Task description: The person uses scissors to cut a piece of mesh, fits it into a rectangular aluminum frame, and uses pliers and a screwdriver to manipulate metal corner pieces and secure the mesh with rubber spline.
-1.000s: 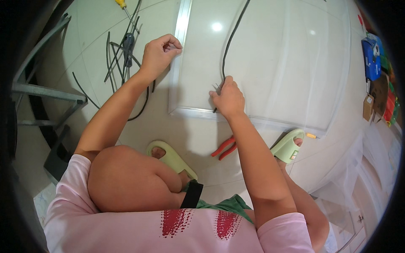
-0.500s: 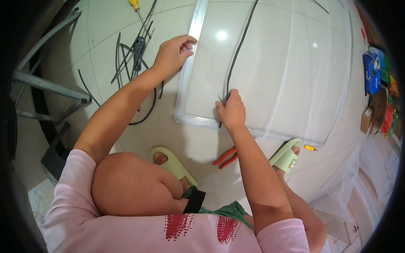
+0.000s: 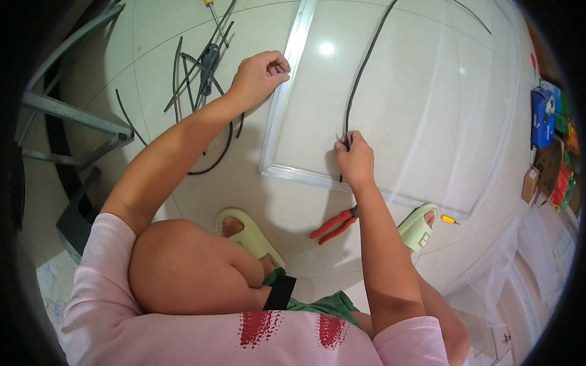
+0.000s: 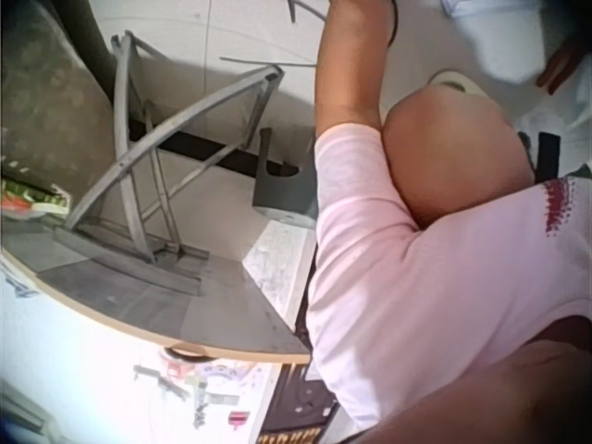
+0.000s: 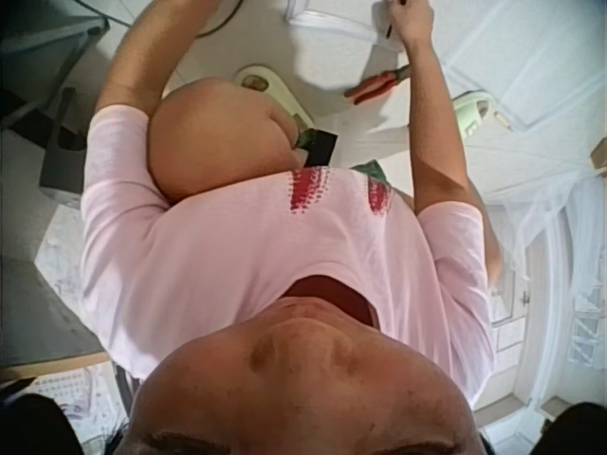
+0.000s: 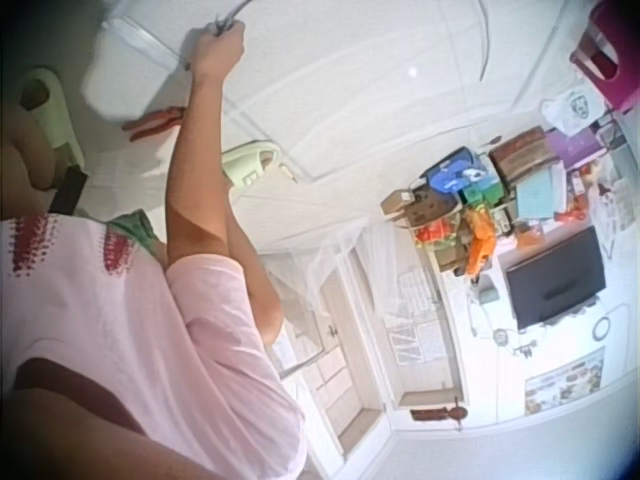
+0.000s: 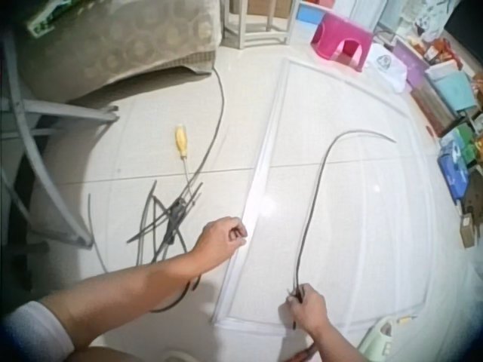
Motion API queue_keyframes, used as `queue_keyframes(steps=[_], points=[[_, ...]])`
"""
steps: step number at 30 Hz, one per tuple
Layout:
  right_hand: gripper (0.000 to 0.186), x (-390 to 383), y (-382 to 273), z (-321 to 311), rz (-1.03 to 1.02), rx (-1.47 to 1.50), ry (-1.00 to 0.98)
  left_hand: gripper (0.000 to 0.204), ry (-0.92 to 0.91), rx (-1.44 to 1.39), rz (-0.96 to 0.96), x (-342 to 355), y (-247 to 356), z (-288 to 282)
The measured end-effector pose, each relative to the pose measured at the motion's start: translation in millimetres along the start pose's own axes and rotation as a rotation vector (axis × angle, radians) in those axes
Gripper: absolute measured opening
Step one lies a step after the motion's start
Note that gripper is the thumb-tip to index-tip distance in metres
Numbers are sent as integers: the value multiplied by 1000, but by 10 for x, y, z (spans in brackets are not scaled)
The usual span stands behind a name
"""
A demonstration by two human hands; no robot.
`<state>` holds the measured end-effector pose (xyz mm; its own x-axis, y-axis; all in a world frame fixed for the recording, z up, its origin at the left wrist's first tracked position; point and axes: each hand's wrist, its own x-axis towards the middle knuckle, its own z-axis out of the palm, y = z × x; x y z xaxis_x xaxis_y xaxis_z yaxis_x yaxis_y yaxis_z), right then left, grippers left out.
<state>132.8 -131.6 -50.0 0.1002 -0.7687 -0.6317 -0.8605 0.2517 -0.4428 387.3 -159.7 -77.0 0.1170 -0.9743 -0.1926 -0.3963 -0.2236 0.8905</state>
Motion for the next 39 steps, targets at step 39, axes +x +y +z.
queue_keyframes(steps=[39], points=[[18,-1,608,-532,32,369,372,45,109,339,-110,-324,65,166]])
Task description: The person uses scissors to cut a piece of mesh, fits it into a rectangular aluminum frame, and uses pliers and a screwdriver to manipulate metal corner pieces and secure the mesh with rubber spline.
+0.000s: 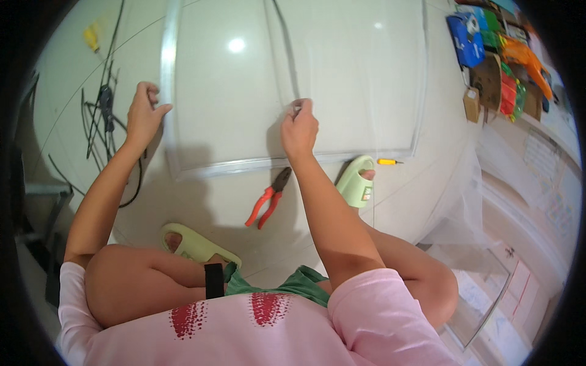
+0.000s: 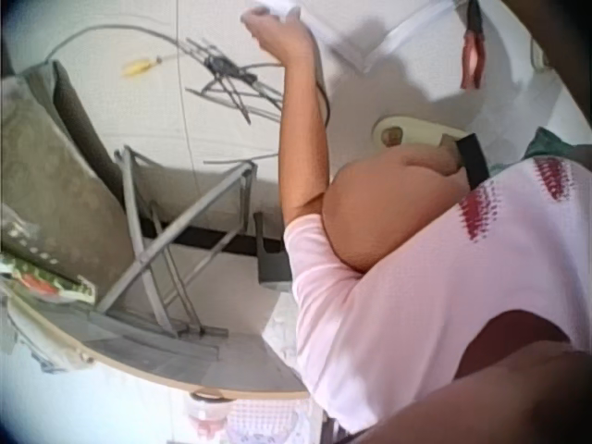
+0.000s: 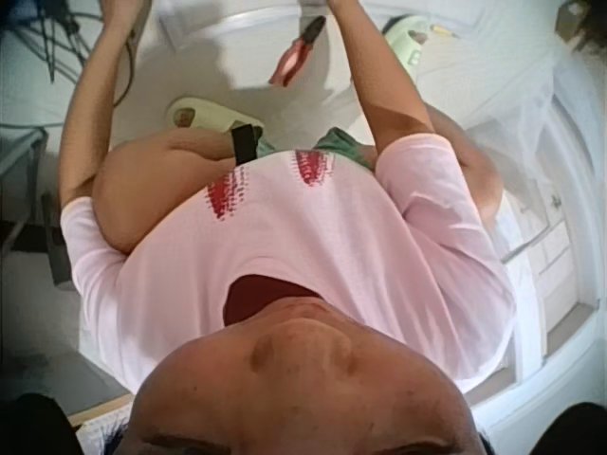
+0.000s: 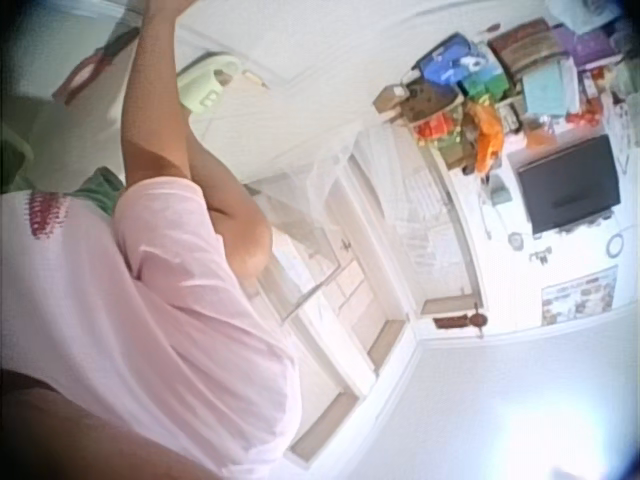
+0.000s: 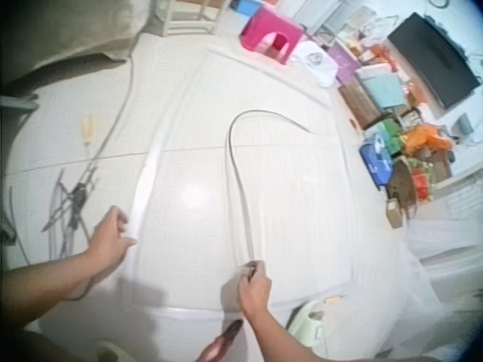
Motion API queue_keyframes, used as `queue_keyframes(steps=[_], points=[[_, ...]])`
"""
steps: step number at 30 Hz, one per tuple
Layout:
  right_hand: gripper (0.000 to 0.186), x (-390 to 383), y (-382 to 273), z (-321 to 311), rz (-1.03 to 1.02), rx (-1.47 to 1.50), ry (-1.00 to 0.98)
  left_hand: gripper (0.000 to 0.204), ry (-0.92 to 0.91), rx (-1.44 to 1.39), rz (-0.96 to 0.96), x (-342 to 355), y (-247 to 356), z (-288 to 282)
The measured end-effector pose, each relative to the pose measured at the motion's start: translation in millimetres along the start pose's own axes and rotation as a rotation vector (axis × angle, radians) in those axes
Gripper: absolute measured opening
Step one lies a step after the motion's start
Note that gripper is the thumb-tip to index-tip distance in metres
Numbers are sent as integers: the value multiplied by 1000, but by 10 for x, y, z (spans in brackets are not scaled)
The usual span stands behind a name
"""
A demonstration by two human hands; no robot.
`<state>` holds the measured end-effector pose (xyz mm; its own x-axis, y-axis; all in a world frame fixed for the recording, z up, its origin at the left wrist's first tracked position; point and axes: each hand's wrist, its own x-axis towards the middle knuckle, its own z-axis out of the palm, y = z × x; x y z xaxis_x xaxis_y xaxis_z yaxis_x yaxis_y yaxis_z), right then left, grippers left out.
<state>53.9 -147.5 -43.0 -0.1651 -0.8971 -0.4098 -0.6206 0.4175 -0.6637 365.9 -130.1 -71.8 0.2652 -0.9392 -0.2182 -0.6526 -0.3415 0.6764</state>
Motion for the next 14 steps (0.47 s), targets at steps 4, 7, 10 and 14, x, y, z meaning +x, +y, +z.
queue_keyframes(steps=[4,7,10,14], points=[[45,203,42,-385,99,-268,316,26,-125,18,-39,-3,68,-17],[65,375,329,-527,150,-414,313,19,-124,-14,-18,4,150,-5],[77,379,429,-482,242,-483,160,17,-135,-27,-8,31,95,15],[81,334,586,-582,351,-520,117,15,-170,-59,-29,-3,32,42]])
